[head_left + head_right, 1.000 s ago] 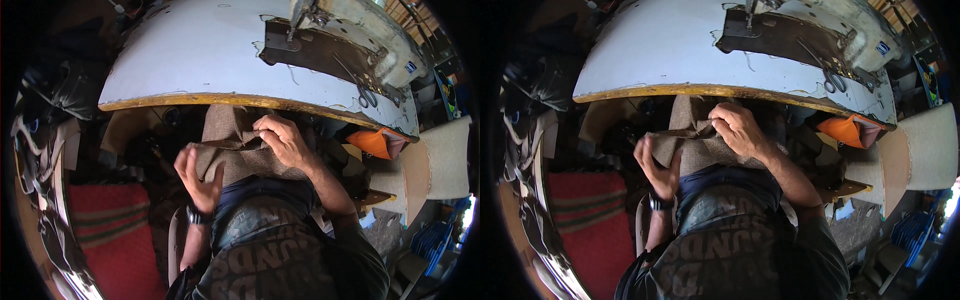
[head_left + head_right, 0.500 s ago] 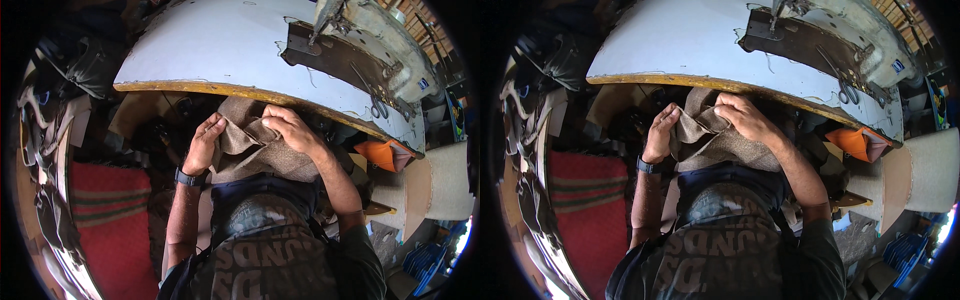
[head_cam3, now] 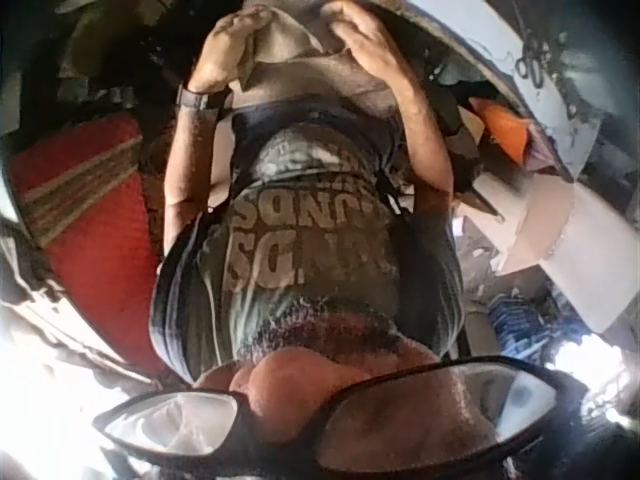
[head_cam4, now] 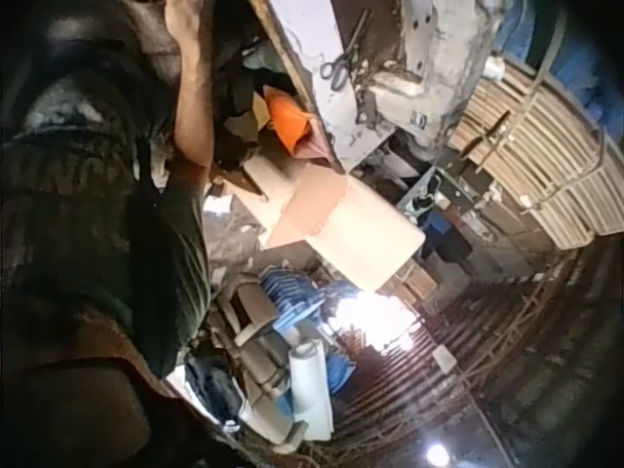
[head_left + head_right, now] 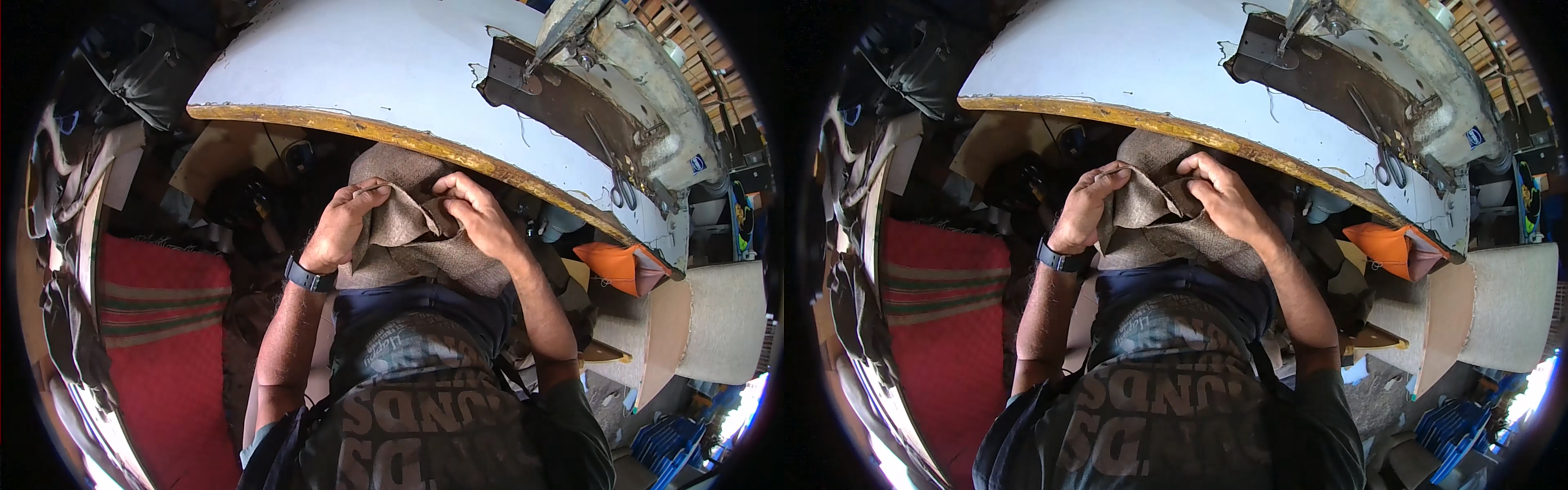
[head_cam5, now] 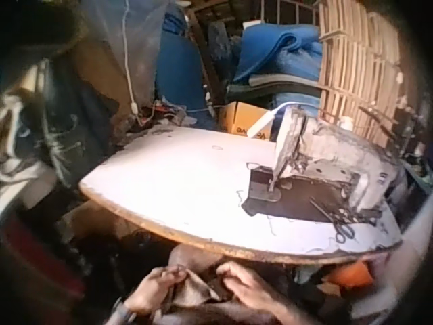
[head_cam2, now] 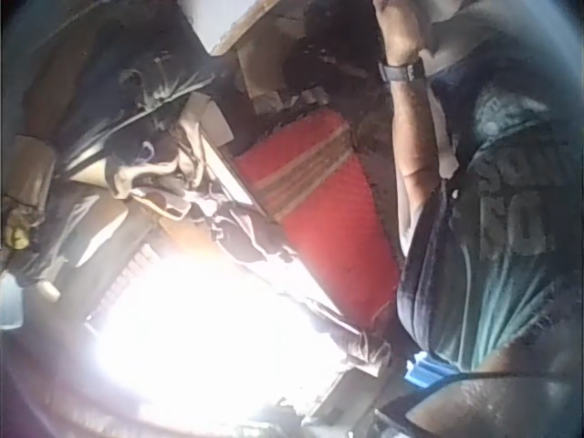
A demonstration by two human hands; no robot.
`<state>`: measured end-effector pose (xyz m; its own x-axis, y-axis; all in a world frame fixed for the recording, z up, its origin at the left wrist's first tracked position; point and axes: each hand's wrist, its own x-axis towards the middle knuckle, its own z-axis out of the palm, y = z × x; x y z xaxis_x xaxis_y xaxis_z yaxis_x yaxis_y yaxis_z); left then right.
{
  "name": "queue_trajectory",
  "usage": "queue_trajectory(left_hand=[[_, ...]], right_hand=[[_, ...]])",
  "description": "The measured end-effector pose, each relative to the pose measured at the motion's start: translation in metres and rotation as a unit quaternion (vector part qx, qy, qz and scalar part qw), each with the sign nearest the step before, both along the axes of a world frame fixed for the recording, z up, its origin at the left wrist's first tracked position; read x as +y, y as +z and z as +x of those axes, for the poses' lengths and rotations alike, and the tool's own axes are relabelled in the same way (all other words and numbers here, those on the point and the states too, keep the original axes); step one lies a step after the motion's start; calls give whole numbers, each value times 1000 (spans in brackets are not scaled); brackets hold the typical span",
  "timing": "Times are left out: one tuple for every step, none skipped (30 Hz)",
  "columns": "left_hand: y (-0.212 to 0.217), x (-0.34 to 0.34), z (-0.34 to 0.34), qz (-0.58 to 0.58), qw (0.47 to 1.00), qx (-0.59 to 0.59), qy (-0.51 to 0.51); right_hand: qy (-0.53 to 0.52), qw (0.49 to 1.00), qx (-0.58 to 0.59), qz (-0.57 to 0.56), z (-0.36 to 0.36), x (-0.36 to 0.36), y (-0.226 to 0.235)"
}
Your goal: Sewing and finishing a burlap hat using a needle for hand-stitching and a sewing machine.
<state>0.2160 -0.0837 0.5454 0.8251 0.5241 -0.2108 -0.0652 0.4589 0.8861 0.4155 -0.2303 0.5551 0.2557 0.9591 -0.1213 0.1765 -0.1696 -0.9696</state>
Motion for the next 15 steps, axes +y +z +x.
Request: queue_trajectory(left_hand=[[-1, -1, 1, 3, 1000, 2, -2], [0, -3, 2, 1, 1000, 1, 1], [2, -4, 2, 1, 1000, 8, 12], [5, -6, 3, 2, 1000, 13, 22], [5, -6, 2, 1, 1000, 12, 22], [5, -5, 1, 5, 1000, 6, 22], [6, -5, 1, 9, 1000, 2, 19], [8, -6, 2, 8, 1000, 2, 17], [11, -8, 3, -9, 1000, 10, 28], [12, -9, 4, -26, 999, 18, 41], [10, -8, 4, -26, 999, 17, 40], [7, -5, 2, -42, 999, 6, 21], [4, -4, 1, -58, 998, -5, 2], [0, -3, 0, -58, 998, -5, 1], [-3, -2, -1, -55, 998, -11, -10]], right_hand=[[-21, 992, -99, 76, -4, 1, 0], [-41, 968, -197, 151, -12, 1, 0], [-67, 955, -223, 185, -17, -1, 5], [-47, 939, -272, 207, -17, -5, 13], [-28, 919, -320, 228, -17, -8, 20], [-20, 923, -317, 220, -22, -8, 24], [-14, 919, -330, 216, -23, -8, 22], [-8, 915, -343, 212, -23, -8, 18], [-3, 920, -324, 219, -20, -7, 9], [-4, 920, -325, 218, -20, -7, 9], [-9, 973, -162, 164, -21, -9, 9], [-14, 994, 6, 106, -20, -10, 9], [-8, 994, 7, 110, -17, -10, 9], [-8, 994, 7, 110, -16, -10, 7], [-5, 990, 35, 135, -16, -9, 4]])
